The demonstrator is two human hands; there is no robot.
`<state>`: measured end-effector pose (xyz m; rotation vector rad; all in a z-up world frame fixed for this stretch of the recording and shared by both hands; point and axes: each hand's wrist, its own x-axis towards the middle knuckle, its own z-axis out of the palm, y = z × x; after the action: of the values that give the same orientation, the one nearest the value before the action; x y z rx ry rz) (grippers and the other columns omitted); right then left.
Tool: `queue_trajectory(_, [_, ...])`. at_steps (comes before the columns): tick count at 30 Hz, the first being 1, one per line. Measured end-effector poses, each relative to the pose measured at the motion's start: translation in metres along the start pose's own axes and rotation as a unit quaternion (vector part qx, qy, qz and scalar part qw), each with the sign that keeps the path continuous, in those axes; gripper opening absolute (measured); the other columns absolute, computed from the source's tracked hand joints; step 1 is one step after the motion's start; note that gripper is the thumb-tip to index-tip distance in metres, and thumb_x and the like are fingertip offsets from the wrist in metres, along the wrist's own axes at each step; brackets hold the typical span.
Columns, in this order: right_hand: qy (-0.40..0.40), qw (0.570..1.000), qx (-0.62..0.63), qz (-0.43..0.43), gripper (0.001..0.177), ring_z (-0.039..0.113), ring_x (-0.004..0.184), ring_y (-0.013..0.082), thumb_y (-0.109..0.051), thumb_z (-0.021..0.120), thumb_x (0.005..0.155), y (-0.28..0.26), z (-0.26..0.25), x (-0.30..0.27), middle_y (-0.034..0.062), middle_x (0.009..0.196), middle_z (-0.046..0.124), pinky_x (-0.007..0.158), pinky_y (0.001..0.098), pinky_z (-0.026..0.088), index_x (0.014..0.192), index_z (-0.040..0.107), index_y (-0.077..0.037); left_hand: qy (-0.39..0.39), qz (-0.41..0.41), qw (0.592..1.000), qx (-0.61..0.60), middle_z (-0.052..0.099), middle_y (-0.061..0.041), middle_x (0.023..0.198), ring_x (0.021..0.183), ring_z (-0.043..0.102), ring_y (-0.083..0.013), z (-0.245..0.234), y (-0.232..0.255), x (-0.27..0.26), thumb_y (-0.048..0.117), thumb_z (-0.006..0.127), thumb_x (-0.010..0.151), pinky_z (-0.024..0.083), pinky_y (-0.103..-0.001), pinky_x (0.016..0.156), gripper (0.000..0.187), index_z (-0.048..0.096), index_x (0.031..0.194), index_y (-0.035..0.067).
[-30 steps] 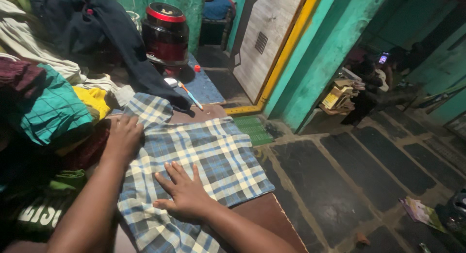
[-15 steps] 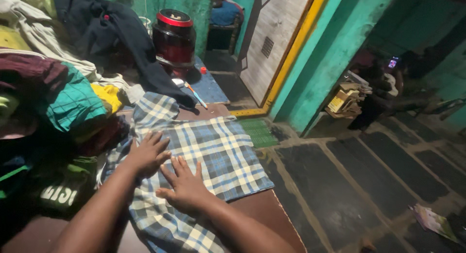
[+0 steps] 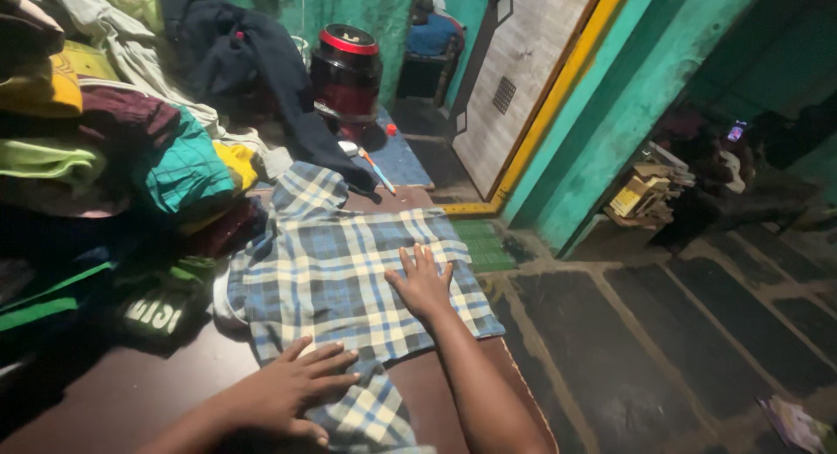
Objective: The person folds a plaid shirt and then folds a pair of dark pants on a table.
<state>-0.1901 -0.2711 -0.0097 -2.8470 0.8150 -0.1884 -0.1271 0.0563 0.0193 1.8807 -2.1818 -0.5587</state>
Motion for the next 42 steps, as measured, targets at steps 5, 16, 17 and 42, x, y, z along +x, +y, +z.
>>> queue_trajectory(5, [0.017,1.000,0.019,-0.019,0.078,0.011,0.158,0.0292,-0.065,0.043,0.096,0.000,-0.003,-0.008,0.0136,0.168,0.019,0.118,0.0700,0.001,0.159,0.034,-0.020,-0.024,-0.021,0.999,0.026,0.017,-0.004,0.173,0.156,0.009,-0.0279,0.004,-0.004,-0.022,0.062,0.066,0.088,0.001,-0.061,0.121,0.088,0.034,0.160,0.024])
queue_trajectory(16, [-0.099,0.933,0.122,-0.322,0.100,0.019,0.158,0.0320,-0.067,0.066,0.083,0.004,-0.037,-0.092,0.0150,0.170,0.026,0.124,0.0585,0.005,0.161,0.034,-0.012,0.247,0.136,0.957,0.062,0.066,-0.009,0.135,0.125,0.061,-0.0302,0.033,-0.040,-0.010,0.010,0.061,0.089,0.047,-0.047,0.098,0.052,0.063,0.140,0.017])
queue_trajectory(17, [-0.120,0.926,0.123,-0.337,0.104,0.018,0.158,0.0322,-0.067,0.068,0.080,0.001,-0.042,-0.101,0.0154,0.169,0.025,0.123,0.0583,0.004,0.161,0.034,-0.011,0.254,0.121,0.958,0.047,0.067,-0.009,0.133,0.120,0.064,-0.0301,0.032,-0.040,-0.011,0.012,0.064,0.090,0.051,-0.044,0.094,0.051,0.063,0.140,0.018])
queue_trajectory(42, [0.095,0.969,0.221,-0.053,0.047,0.074,0.107,0.0252,0.009,0.054,0.071,0.206,-0.041,-0.085,0.0123,0.111,0.078,0.096,0.0346,0.054,0.108,0.079,-0.008,0.220,-0.085,0.970,0.061,0.076,-0.003,0.108,0.097,0.075,-0.0211,0.039,-0.071,-0.017,0.012,0.055,0.097,0.061,-0.035,0.081,0.040,0.064,0.134,0.026])
